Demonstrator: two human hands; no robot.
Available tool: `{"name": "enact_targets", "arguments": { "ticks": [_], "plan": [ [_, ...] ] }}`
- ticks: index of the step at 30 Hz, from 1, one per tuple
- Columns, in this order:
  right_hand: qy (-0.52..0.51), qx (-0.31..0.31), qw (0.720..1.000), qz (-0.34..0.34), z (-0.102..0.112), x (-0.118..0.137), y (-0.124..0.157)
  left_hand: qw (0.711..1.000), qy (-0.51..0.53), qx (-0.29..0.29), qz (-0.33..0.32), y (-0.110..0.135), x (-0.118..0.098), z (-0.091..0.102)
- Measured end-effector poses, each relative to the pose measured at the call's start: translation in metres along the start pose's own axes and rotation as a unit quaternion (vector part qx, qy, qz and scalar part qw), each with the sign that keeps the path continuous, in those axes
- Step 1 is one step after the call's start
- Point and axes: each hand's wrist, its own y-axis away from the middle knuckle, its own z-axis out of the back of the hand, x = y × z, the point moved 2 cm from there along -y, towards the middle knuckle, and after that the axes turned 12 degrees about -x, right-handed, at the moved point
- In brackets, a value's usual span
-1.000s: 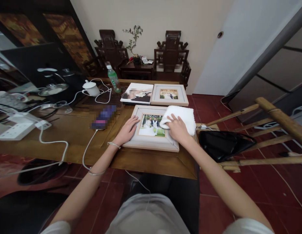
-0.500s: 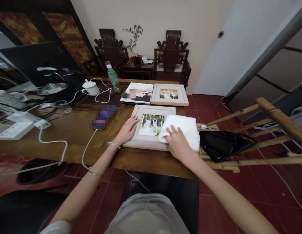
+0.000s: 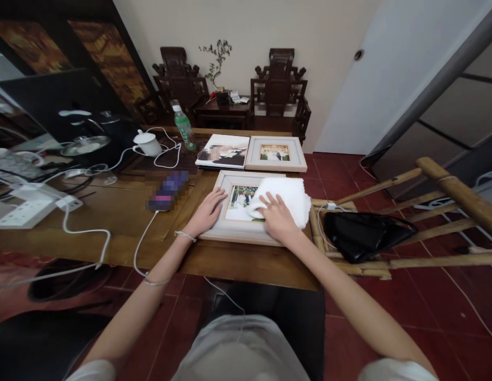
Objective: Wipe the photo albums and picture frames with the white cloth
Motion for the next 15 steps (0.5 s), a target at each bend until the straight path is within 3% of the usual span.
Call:
{"name": "enact_targets", "arguments": {
  "ticks": [6,11,15],
  "plan": [
    [0.045,-0.1,0.994,-0.006,-0.014,-0.028,-0.043,1.0,-0.005,0.001,0.004,0.0,0.002,0.0],
    [0.061,-0.024,0.998,-0.01,-0.021,-0.012,-0.045,1.0,-0.009,0.001,0.001,0.0,0.001,0.0],
    [0.047,0.054,0.997,-0.019,-0.005,0.018,-0.022,1.0,-0.009,-0.003,0.0,0.0,0.0,0.0]
  ]
}}
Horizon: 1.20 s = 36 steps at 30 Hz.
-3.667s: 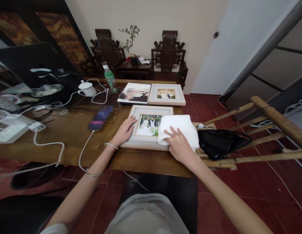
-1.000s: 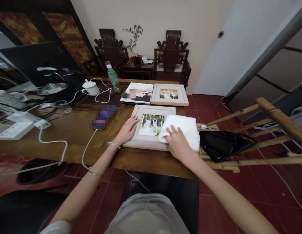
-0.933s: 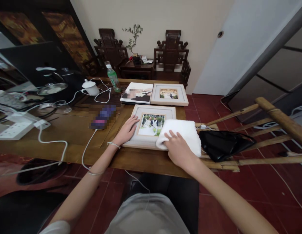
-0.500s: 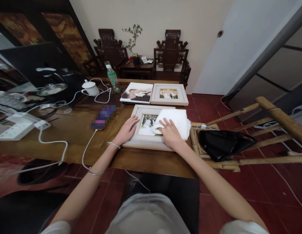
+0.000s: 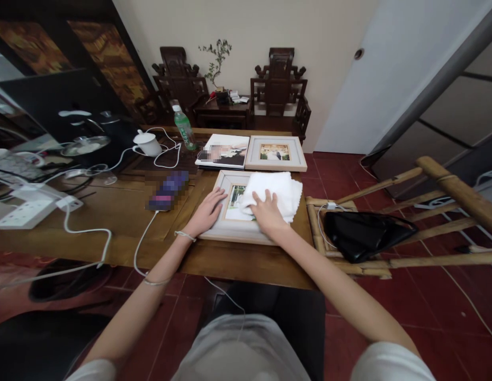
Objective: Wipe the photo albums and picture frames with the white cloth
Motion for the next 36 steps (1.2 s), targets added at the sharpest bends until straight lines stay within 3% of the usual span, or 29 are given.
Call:
{"name": "enact_targets", "arguments": {
  "ticks": [6,10,14,20,25,30,36],
  "plan": [
    [-0.079,0.065,0.993,0.055,0.04,0.034,0.051,1.0,0.006,0.002,0.001,0.0,-0.001,0.0],
    [-0.114,0.06,0.989,0.07,0.036,0.04,0.059,1.0,0.0,0.007,-0.001,-0.001,-0.002,0.001],
    [-0.084,0.006,0.996,0.031,0.01,0.023,0.04,1.0,0.006,0.007,0.003,-0.001,-0.002,0.001],
    [-0.032,-0.087,0.996,-0.015,-0.013,-0.029,-0.019,1.0,0.014,0.008,0.008,0.0,-0.002,0.002],
    [-0.029,-0.079,0.996,-0.03,-0.019,-0.041,-0.045,1.0,0.013,0.008,0.009,0.0,-0.001,0.002],
    [-0.045,-0.035,0.998,0.011,-0.01,-0.014,-0.02,1.0,0.01,0.006,0.006,0.0,-0.002,0.001],
    [-0.125,0.08,0.987,0.067,0.034,0.024,0.036,1.0,0.01,0.005,0.003,-0.001,-0.003,0.001]
  ]
}}
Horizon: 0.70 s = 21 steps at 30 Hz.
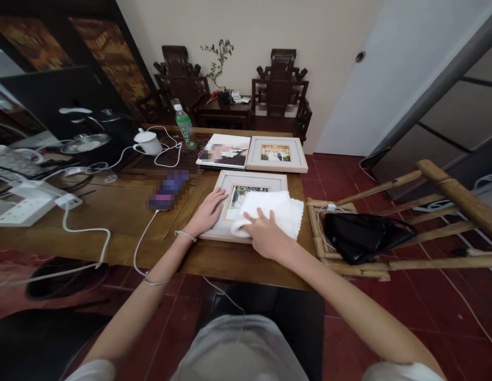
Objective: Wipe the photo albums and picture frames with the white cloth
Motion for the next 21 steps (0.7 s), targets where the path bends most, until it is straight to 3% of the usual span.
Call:
{"name": "enact_targets", "arguments": {
  "ticks": [3,6,12,17,21],
  "plan": [
    [-0.025,0.003,0.998,0.049,0.01,0.02,0.016,1.0,-0.002,0.005,-0.001,0.0,0.0,0.0],
    [-0.03,-0.02,0.998,0.052,0.004,0.021,0.014,1.0,-0.006,0.007,0.001,0.0,0.0,0.001],
    [0.011,-0.106,0.994,0.01,-0.023,-0.025,-0.022,1.0,-0.007,0.0,-0.002,0.0,0.002,-0.001],
    [0.069,-0.19,0.979,-0.031,-0.023,-0.064,-0.051,1.0,0.0,-0.002,0.004,0.0,0.002,-0.001],
    [0.099,-0.197,0.974,-0.059,-0.022,-0.075,-0.065,1.0,-0.001,0.001,0.003,0.0,0.003,-0.001]
  ]
}}
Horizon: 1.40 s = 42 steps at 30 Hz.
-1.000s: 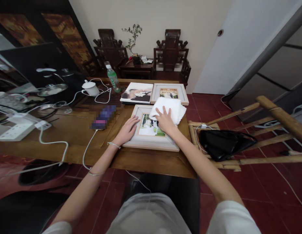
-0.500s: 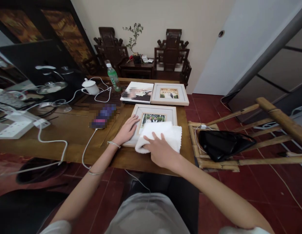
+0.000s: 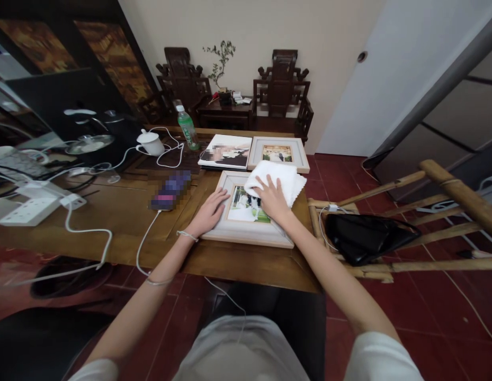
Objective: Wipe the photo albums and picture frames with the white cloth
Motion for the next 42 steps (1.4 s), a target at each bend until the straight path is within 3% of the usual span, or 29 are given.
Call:
{"name": "enact_targets", "arguments": {
  "ticks": [6,11,16,19,23,28,31,36,42],
  "plan": [
    [-0.031,0.075,0.997,0.017,0.011,0.027,0.017,1.0,-0.001,-0.006,-0.004,0.0,-0.001,0.0],
    [-0.09,0.164,0.981,0.044,0.053,0.059,0.051,1.0,-0.005,-0.002,-0.006,0.0,-0.003,0.001],
    [-0.161,0.192,0.964,0.091,0.087,0.08,0.072,1.0,-0.006,0.0,-0.005,0.0,-0.003,0.001],
    [-0.185,0.178,0.963,0.084,0.079,0.076,0.07,1.0,-0.008,-0.002,-0.008,0.0,-0.001,0.0],
    [-0.184,0.154,0.969,0.054,0.049,0.044,0.053,1.0,-0.01,-0.005,-0.012,0.0,0.0,-0.001],
    [-0.065,0.08,0.994,0.022,0.022,-0.007,0.021,1.0,-0.001,-0.009,-0.01,0.001,0.002,-0.002],
    [-0.011,0.056,0.998,-0.006,0.016,-0.019,0.008,1.0,0.002,-0.012,-0.01,0.001,0.002,-0.002],
    [-0.008,0.092,0.996,-0.003,0.018,0.0,0.011,1.0,0.005,-0.005,-0.005,0.001,0.0,0.0],
    [-0.08,0.201,0.976,0.014,0.053,0.043,0.045,1.0,-0.003,-0.002,-0.009,0.0,-0.001,0.001]
  ]
}}
